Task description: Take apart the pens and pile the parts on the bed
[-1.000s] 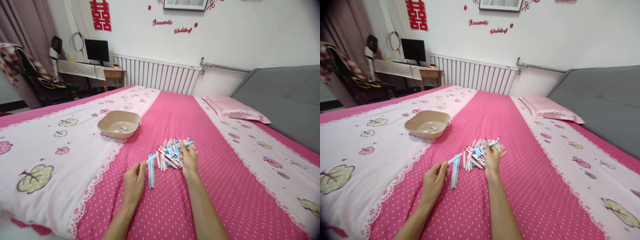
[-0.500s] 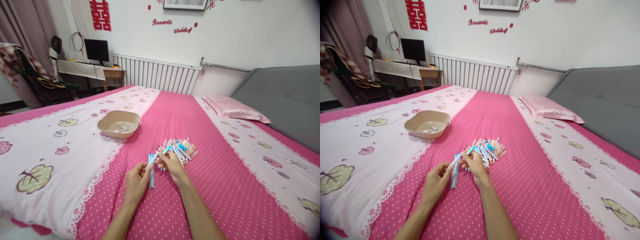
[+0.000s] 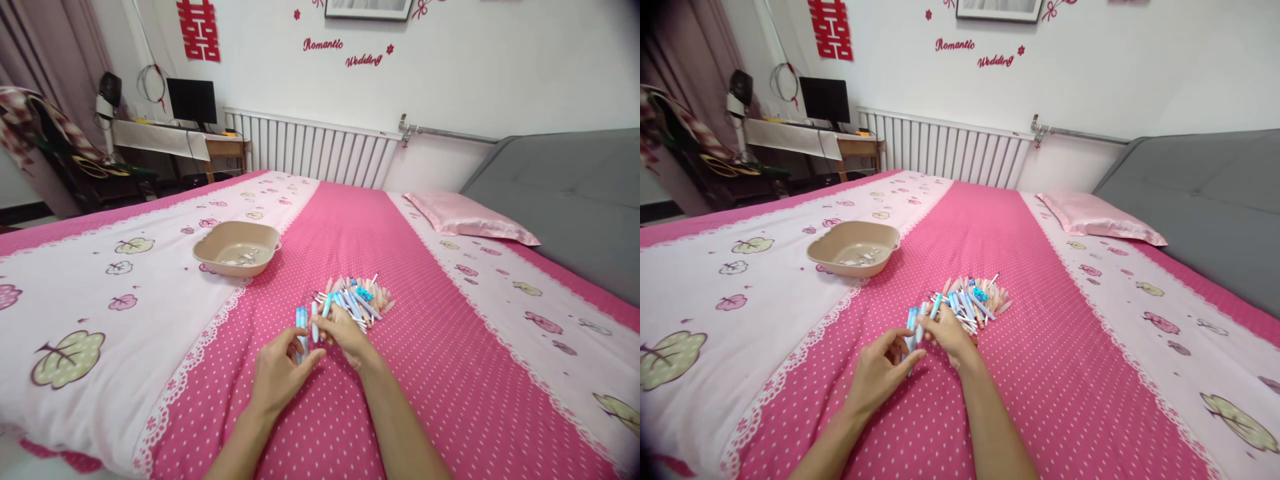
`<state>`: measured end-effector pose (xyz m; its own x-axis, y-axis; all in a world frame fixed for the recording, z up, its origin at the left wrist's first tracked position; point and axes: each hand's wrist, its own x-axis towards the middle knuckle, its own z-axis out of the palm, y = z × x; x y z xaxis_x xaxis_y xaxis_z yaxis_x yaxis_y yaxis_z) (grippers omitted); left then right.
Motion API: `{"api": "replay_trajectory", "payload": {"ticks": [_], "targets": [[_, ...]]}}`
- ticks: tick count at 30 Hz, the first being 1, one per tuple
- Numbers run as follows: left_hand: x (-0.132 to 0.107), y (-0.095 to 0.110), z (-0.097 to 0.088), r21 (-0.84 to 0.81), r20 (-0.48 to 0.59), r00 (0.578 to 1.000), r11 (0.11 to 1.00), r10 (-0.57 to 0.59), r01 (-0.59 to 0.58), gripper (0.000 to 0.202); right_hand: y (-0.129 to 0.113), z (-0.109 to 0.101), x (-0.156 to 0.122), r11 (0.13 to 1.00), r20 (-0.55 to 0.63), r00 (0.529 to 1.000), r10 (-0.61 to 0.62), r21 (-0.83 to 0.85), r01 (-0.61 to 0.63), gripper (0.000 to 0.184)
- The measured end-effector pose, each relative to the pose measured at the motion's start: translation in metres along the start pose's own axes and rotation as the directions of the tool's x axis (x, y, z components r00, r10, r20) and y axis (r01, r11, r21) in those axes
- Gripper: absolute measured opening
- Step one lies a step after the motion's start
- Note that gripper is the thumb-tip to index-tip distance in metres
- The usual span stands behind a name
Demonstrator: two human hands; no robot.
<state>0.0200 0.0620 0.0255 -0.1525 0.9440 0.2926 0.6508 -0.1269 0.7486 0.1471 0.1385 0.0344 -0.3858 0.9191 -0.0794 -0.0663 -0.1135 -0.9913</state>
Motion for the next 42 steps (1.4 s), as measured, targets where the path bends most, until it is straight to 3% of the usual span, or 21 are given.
{"api": "replay_trajectory", "payload": {"ticks": [2, 3, 5, 8, 10, 16, 21, 25, 27, 29, 32, 37, 42], "targets": [[0.000, 0.000, -0.001, 0.041, -0.069, 0.996, 0.998, -0.052, 0.055, 0.038, 0.001, -0.012, 0.004, 0.982, -0.197, 0.976, -0.090, -0.179, 0.054, 0.026], [0.000, -0.001, -0.002, 0.074, -0.115, 0.988, 0.991, -0.100, 0.109, 0.038, 0.001, -0.019, 0.006, 0.945, -0.302, 0.939, -0.166, -0.321, 0.064, 0.024], [0.001, -0.001, -0.003, 0.157, -0.195, 0.962, 0.962, -0.190, 0.222, 0.037, 0.000, -0.032, 0.009, 0.791, -0.422, 0.851, -0.314, -0.612, -0.012, 0.022], [0.003, -0.001, -0.005, 0.305, -0.176, 0.965, 0.922, -0.193, 0.240, 0.035, -0.004, -0.042, 0.007, 0.549, -0.431, 0.803, -0.411, -0.821, -0.159, 0.026], [0.003, 0.000, -0.006, 0.377, -0.104, 0.982, 0.907, -0.159, 0.187, 0.034, -0.005, -0.042, 0.005, 0.478, -0.423, 0.797, -0.432, -0.856, -0.195, 0.029], [0.004, 0.005, -0.008, 0.424, -0.005, 0.986, 0.893, -0.164, 0.151, 0.033, -0.006, -0.035, 0.003, 0.456, -0.480, 0.776, -0.409, -0.844, -0.282, 0.036], [0.003, 0.005, -0.005, 0.417, -0.030, 0.984, 0.893, -0.176, 0.173, 0.028, -0.005, -0.031, 0.004, 0.455, -0.413, 0.751, -0.515, -0.874, -0.169, 0.035], [0.003, 0.005, -0.004, 0.397, -0.031, 0.983, 0.901, -0.180, 0.178, 0.021, -0.008, -0.023, 0.003, 0.504, -0.361, 0.729, -0.581, -0.863, -0.026, 0.026], [0.003, 0.005, -0.005, 0.388, -0.029, 0.985, 0.906, -0.173, 0.170, 0.020, -0.010, -0.015, 0.001, 0.545, -0.315, 0.755, -0.576, -0.836, 0.067, 0.022], [0.003, 0.005, -0.005, 0.378, -0.038, 0.986, 0.911, -0.161, 0.163, 0.021, -0.009, -0.006, -0.002, 0.580, -0.250, 0.825, -0.507, -0.807, 0.112, 0.021], [0.002, 0.006, -0.005, 0.359, -0.022, 0.992, 0.926, -0.121, 0.121, 0.026, -0.004, 0.007, -0.004, 0.559, -0.176, 0.917, -0.358, -0.827, 0.060, 0.024], [0.000, 0.005, -0.002, 0.382, 0.003, 0.999, 0.923, -0.048, 0.043, 0.033, 0.003, 0.013, -0.003, 0.513, -0.160, 0.942, -0.296, -0.858, 0.016, 0.030], [0.005, 0.000, -0.004, 0.331, 0.029, 0.989, 0.935, -0.143, 0.125, 0.016, 0.004, 0.009, -0.001, 0.560, -0.146, 0.948, -0.283, -0.827, 0.039, 0.030]]}}
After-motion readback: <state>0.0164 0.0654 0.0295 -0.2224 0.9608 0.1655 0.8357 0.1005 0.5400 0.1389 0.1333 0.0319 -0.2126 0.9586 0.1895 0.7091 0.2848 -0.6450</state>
